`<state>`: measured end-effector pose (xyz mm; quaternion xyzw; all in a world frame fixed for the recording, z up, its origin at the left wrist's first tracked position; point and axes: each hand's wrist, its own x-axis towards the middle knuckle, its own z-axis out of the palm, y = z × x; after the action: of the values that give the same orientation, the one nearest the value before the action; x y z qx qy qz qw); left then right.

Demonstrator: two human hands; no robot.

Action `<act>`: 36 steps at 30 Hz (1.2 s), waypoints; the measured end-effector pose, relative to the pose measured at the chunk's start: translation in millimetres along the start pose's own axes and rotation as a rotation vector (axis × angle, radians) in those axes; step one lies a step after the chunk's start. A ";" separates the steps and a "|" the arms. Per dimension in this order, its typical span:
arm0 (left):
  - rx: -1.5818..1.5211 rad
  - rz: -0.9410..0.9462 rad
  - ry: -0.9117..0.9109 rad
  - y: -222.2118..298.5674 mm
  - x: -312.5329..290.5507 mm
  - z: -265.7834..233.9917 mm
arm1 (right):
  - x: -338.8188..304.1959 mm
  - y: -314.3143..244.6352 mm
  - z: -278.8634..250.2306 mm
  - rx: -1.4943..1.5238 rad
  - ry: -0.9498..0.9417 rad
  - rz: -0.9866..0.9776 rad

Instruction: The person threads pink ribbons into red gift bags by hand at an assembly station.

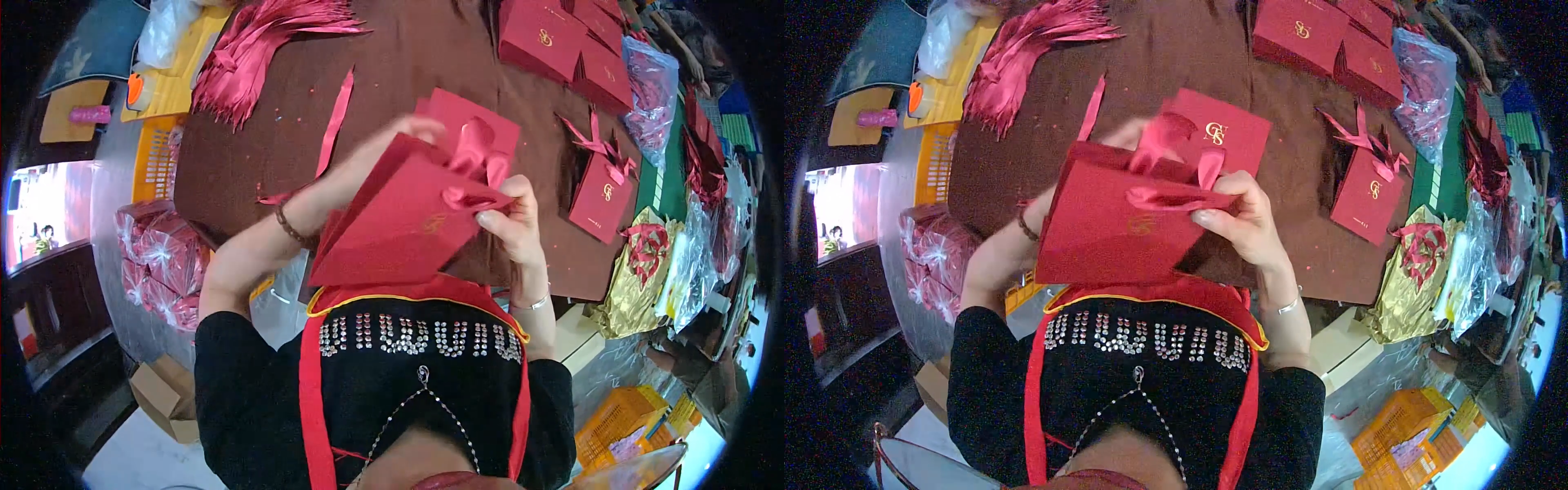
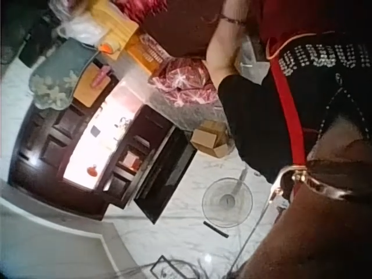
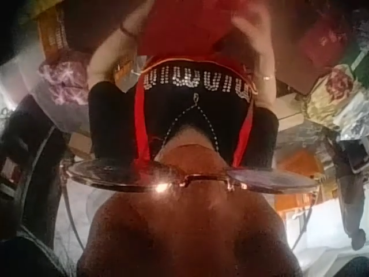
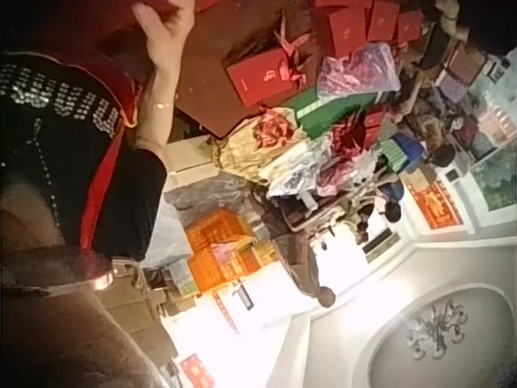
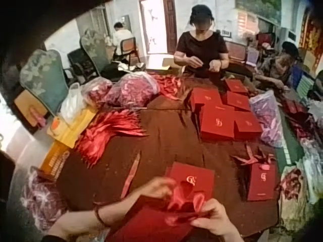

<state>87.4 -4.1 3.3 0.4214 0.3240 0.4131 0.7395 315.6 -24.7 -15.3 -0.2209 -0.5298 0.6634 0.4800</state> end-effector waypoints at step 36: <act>1.681 0.183 0.745 -6.2 29.5 -123.1 | 9.6 -21.7 20.5 -1.049 -0.003 0.261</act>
<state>0.9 63.9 -59.7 0.6835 0.6997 0.2079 0.0029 303.7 -27.0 13.6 -0.4938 -0.7588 0.3644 0.2183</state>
